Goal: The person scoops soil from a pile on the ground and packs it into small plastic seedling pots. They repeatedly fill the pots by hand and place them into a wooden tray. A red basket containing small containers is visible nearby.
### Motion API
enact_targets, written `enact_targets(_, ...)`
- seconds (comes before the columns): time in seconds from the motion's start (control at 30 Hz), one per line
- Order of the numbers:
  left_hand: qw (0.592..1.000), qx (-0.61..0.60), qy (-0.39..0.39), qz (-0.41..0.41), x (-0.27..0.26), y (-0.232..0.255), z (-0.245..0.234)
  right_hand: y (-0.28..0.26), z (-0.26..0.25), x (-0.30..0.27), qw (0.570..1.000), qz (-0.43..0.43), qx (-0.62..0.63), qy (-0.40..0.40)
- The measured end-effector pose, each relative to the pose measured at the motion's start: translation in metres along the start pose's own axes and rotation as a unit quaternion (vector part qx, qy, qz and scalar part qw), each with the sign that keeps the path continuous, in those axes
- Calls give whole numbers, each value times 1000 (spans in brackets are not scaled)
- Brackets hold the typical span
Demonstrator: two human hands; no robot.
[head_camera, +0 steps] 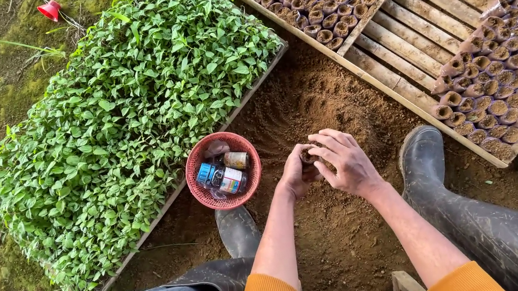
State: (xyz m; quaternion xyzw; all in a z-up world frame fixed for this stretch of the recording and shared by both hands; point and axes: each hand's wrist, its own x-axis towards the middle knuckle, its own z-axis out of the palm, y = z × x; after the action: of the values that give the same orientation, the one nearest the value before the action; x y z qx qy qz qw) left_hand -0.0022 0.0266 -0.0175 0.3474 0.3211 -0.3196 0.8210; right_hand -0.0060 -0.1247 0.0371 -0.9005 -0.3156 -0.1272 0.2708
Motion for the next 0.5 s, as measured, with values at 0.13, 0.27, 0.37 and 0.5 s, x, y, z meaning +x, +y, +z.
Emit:
enact_targets(0.13,1000,-8,-18,1,1,2,-4,6,4,-2,999,-28,-43,9)
enact_targets(0.27,999,-20,-23,-13,12,-5,-12,8,17,-7,997,-44,-47,30)
enact_targets(0.37,1000,-16,-13,-14,4,2,-2,-4,12,-2,1000,-11,-5,24)
enact_targets(0.5,999,-18,27,-12,-2,5,2,-14,5,5,995,50,82,28)
